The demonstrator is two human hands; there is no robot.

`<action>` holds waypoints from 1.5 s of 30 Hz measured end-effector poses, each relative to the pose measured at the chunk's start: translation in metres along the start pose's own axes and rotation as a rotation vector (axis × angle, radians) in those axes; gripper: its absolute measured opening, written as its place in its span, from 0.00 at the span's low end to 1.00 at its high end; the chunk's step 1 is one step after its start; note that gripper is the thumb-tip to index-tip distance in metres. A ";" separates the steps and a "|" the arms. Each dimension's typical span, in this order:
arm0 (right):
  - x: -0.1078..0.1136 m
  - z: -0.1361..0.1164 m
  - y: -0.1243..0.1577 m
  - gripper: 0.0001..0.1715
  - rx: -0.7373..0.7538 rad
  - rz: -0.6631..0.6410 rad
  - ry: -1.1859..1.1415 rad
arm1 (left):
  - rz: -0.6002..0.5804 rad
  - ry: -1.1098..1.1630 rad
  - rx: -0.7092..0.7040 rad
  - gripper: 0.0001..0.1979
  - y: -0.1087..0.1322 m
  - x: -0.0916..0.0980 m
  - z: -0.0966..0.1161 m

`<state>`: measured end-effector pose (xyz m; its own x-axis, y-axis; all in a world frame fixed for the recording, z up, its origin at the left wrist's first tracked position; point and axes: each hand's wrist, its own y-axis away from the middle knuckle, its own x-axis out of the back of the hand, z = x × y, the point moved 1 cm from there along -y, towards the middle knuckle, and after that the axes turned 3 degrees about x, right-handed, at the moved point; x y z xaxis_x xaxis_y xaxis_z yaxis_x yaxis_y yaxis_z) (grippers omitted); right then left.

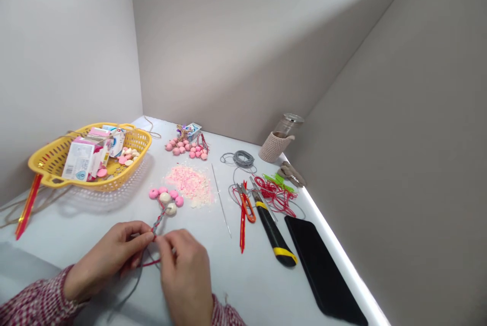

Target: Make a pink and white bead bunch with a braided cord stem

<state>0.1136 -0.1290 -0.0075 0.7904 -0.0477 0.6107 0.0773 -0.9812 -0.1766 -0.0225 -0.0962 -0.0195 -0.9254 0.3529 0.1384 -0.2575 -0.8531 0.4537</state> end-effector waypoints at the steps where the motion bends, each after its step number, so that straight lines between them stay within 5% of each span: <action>1: 0.003 0.001 -0.003 0.14 -0.064 0.033 -0.047 | -0.004 -0.026 -0.007 0.20 0.000 0.000 0.000; 5: 0.000 0.003 -0.011 0.10 -0.221 -0.118 -0.290 | -0.038 -0.105 -0.030 0.16 0.000 0.000 -0.002; 9: -0.008 0.004 -0.015 0.10 -0.240 -0.126 -0.227 | 0.007 -0.271 -0.095 0.12 0.003 0.002 0.001; 19: -0.017 0.002 -0.019 0.09 -0.320 -0.102 -0.193 | 0.382 -0.911 -0.495 0.12 0.022 0.008 0.007; 30: -0.027 -0.004 -0.012 0.08 -0.433 -0.024 -0.632 | 0.662 -1.267 -0.808 0.09 0.034 -0.008 -0.018; 35: -0.027 -0.004 -0.006 0.12 -0.497 -0.095 -0.672 | 0.597 -1.173 -0.809 0.09 0.034 -0.005 -0.024; 40: -0.024 0.001 -0.003 0.11 -0.477 -0.123 -0.622 | 0.355 -0.768 -0.755 0.12 0.036 0.007 -0.015; 43: -0.022 0.003 -0.004 0.13 -0.456 -0.151 -0.587 | 0.359 -0.466 -0.506 0.12 0.030 0.013 -0.005; 45: -0.021 0.004 -0.005 0.13 -0.437 -0.175 -0.567 | 0.165 -0.322 -0.246 0.15 0.021 0.012 -0.003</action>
<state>0.0987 -0.1227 -0.0223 0.9907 0.1040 0.0880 0.0753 -0.9561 0.2831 -0.0397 -0.1110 -0.0105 -0.8360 0.2725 0.4763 -0.2081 -0.9606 0.1843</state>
